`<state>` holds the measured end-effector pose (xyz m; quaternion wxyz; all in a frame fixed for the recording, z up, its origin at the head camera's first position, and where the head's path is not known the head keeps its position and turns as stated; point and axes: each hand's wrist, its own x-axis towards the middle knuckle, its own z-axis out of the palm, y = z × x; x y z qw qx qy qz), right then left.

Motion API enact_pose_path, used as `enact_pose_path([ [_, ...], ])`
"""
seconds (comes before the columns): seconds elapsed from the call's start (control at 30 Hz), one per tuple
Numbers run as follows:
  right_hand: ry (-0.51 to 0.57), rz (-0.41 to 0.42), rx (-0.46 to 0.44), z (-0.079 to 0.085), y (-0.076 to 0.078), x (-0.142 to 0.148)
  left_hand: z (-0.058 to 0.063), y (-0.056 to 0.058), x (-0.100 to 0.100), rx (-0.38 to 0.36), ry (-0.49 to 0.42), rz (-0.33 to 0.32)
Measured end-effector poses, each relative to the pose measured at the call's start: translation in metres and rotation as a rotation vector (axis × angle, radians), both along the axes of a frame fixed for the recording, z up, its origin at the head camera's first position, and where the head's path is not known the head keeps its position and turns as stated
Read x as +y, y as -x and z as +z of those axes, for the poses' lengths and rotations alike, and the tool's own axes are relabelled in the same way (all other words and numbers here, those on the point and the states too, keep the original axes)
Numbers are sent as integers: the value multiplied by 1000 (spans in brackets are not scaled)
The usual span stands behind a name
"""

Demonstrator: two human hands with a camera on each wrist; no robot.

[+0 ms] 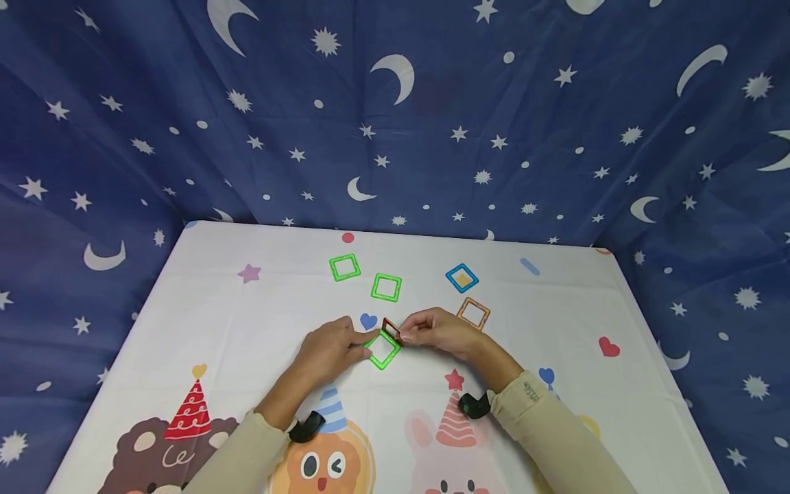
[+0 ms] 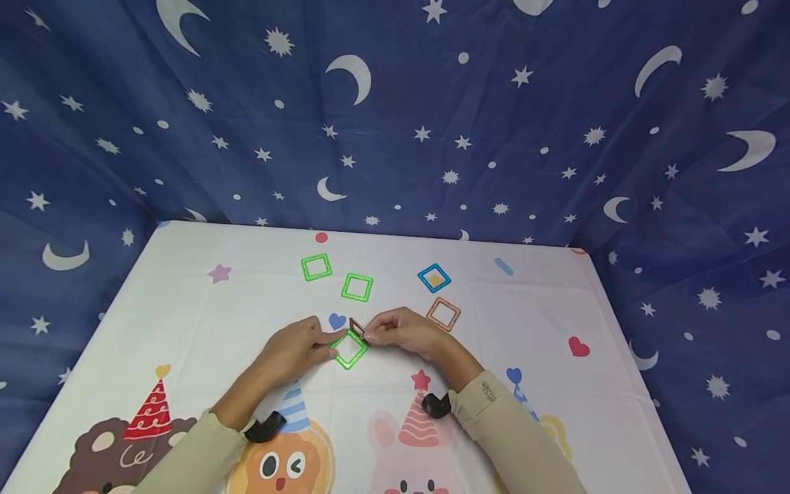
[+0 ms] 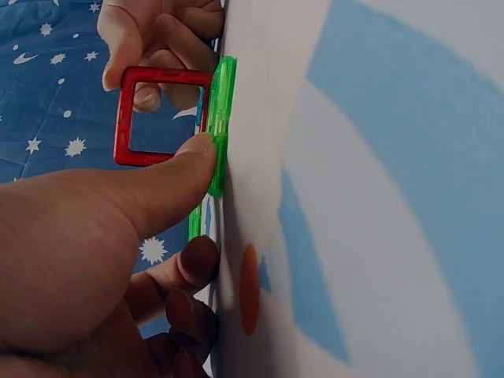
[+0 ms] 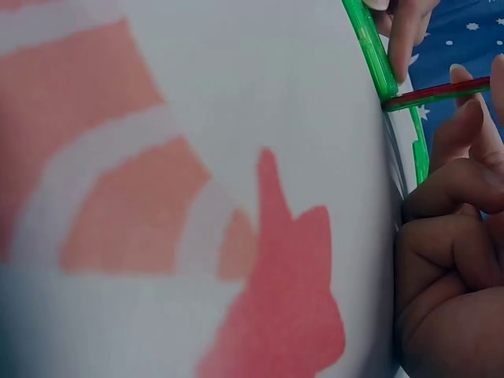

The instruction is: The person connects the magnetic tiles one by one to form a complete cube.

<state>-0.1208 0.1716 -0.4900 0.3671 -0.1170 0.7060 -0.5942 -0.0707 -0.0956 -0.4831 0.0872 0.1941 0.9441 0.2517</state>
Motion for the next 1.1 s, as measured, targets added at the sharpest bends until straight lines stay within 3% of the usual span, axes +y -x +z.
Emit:
enact_pose_path([
  [0.2,-5,-23,15,0,1,-1,-2,2,-5,-89,-111,8],
  [0.47,-87,-48,46,-1,3,-5,-2,8,-5,-173,-365,135],
  [0.57,-84,-50,31,-1,3,-6,0,9,-5,-220,-423,131],
  [0.7,-63,-25,31,-1,3,-6,-1,8,-4,-275,-443,89],
  [0.87,-19,15,56,0,3,-6,-1,7,-3,-339,-435,86],
  [1.1,-61,-29,62,-3,3,-7,-3,8,-6,-412,-422,54],
])
